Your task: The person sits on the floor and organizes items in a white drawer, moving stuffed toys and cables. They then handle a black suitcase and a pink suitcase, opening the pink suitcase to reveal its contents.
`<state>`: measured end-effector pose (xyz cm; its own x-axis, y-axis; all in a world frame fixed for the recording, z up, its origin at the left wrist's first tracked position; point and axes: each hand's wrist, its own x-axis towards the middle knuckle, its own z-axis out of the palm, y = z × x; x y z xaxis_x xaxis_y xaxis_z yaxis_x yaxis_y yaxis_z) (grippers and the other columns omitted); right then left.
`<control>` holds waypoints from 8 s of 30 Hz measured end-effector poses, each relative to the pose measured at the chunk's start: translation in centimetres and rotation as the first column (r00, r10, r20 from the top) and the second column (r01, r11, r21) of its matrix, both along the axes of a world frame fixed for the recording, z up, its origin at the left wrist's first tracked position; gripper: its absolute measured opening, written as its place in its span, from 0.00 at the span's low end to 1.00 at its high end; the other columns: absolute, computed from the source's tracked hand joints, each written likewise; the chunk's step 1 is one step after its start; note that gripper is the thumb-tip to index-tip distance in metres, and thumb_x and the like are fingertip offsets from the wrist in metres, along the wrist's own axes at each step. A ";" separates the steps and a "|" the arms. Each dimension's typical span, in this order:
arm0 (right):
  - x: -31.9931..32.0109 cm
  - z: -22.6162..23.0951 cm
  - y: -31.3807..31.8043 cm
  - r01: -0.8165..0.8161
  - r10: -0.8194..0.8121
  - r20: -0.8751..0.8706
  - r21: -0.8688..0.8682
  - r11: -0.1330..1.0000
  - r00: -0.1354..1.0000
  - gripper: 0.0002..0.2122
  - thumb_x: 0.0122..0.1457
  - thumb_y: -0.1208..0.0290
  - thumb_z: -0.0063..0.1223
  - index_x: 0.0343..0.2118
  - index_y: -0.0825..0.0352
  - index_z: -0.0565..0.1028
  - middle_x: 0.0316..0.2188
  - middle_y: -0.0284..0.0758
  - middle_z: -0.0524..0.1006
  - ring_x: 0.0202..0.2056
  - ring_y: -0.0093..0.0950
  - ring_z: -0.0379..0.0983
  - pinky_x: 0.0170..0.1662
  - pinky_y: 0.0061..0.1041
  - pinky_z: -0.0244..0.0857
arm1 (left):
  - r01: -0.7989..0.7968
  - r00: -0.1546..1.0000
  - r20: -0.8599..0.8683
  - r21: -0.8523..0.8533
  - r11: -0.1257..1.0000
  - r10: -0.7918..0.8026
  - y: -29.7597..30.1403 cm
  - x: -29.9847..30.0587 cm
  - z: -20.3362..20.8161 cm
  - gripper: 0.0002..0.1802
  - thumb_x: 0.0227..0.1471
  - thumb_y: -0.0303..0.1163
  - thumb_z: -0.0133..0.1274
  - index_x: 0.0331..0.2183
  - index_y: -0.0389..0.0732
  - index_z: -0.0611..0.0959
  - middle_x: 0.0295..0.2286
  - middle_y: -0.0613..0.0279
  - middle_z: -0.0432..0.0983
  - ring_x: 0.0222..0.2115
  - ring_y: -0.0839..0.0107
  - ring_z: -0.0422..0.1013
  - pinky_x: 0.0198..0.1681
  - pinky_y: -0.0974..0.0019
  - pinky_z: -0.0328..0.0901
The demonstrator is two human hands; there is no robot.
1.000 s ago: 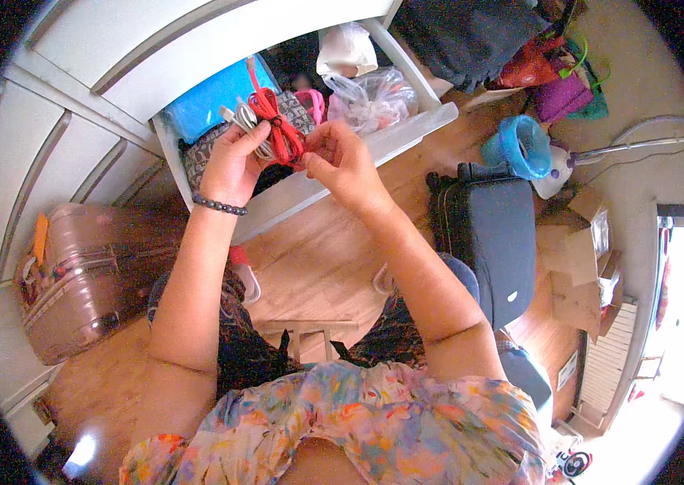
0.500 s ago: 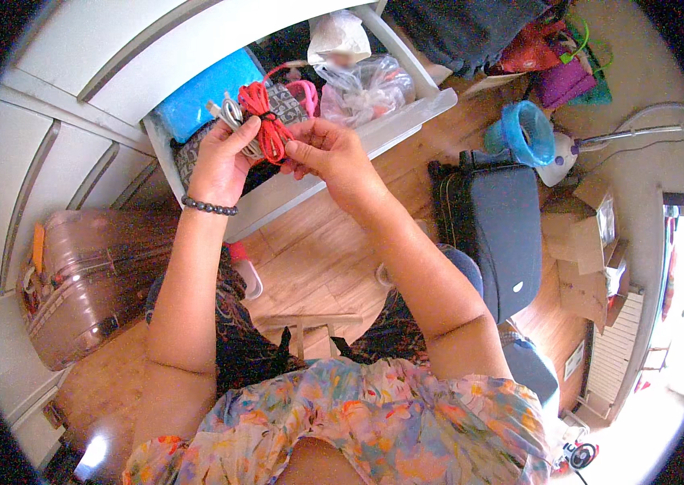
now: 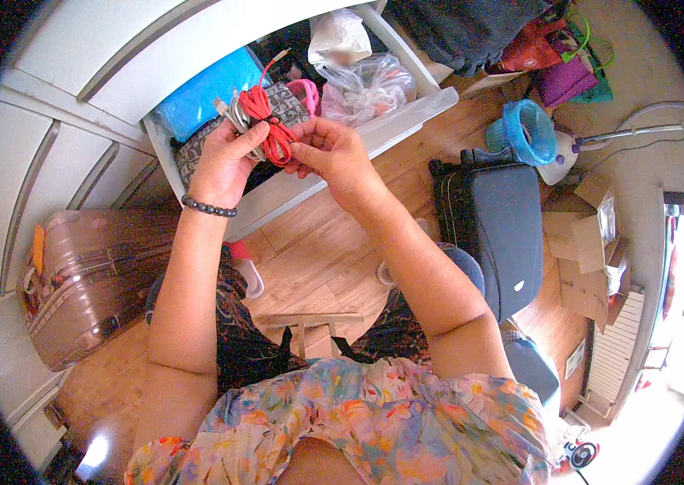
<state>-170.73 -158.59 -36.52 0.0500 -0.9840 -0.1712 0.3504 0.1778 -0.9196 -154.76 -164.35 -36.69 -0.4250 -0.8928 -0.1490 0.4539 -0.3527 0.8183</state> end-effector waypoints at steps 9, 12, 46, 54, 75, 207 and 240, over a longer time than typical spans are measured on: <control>0.1 -0.1 -0.2 0.006 -0.013 -0.140 -0.056 0.998 0.990 0.07 0.51 0.78 0.53 0.34 0.69 0.71 0.27 0.32 0.75 0.27 0.19 0.71 0.29 0.16 0.64 | 0.029 1.000 -0.001 -0.002 1.000 -0.029 -0.2 0.5 -0.6 0.15 0.44 0.24 0.56 0.38 0.38 0.76 0.34 0.64 0.74 0.34 0.74 0.70 0.39 0.70 0.64; 0.0 -0.8 -0.3 0.033 -0.075 -0.275 -0.155 0.987 0.959 0.09 0.50 0.78 0.54 0.36 0.69 0.72 0.29 0.32 0.75 0.30 0.19 0.71 0.32 0.17 0.65 | 0.016 1.000 0.023 -0.039 0.999 -0.016 -0.2 0.3 -0.6 0.14 0.43 0.23 0.57 0.37 0.38 0.77 0.33 0.65 0.75 0.34 0.75 0.70 0.39 0.71 0.64; 0.9 1.3 0.4 -0.015 -0.233 -0.715 -0.322 0.947 0.660 0.12 0.52 0.76 0.53 0.40 0.68 0.74 0.33 0.35 0.74 0.34 0.22 0.70 0.36 0.20 0.65 | 0.145 0.982 -0.152 0.242 0.959 -0.110 1.0 -0.7 -0.3 0.14 0.49 0.26 0.52 0.40 0.38 0.75 0.36 0.64 0.72 0.35 0.75 0.69 0.40 0.70 0.64; -1.0 -0.7 -6.3 0.126 -0.461 -0.690 -0.479 0.869 0.557 0.06 0.48 0.73 0.52 0.29 0.66 0.78 0.25 0.43 0.75 0.29 0.40 0.73 0.33 0.30 0.67 | -0.213 0.960 -0.147 0.176 0.961 0.240 -2.2 3.1 -1.2 0.12 0.51 0.31 0.50 0.40 0.41 0.74 0.34 0.64 0.73 0.35 0.71 0.69 0.41 0.64 0.65; -0.3 -10.7 -23.8 -0.102 -0.100 -0.943 -0.071 0.992 -0.318 0.08 0.49 0.74 0.47 0.33 0.64 0.75 0.40 0.45 0.70 0.37 0.42 0.72 0.40 0.38 0.68 | -0.257 0.935 -0.175 0.259 0.931 0.307 -1.8 4.4 1.4 0.11 0.49 0.30 0.53 0.38 0.42 0.74 0.32 0.66 0.73 0.32 0.74 0.69 0.34 0.66 0.65; 0.2 -2.6 -10.1 0.011 -0.485 -0.842 -0.497 0.867 0.236 0.16 0.46 0.69 0.52 0.39 0.68 0.71 0.31 0.46 0.74 0.33 0.45 0.71 0.35 0.37 0.65 | -0.111 0.984 0.157 0.200 0.973 0.080 -1.0 0.6 -0.7 0.22 0.52 0.38 0.49 0.48 0.42 0.68 0.43 0.62 0.68 0.44 0.69 0.65 0.47 0.64 0.59; -2.4 -5.9 -18.2 0.030 -0.468 -0.841 -0.493 0.869 -0.270 0.17 0.45 0.66 0.54 0.41 0.59 0.74 0.47 0.39 0.68 0.44 0.43 0.67 0.44 0.41 0.62 | -0.029 0.999 0.045 0.108 0.994 0.024 -1.4 3.5 1.9 0.17 0.53 0.38 0.48 0.42 0.38 0.74 0.39 0.58 0.73 0.39 0.71 0.69 0.44 0.71 0.62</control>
<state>-173.17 -176.82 -42.46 -0.2078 -0.8518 0.4810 -0.9743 0.1363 -0.1795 -151.22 -165.78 -34.81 -0.3928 -0.8811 -0.2635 0.4293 -0.4291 0.7947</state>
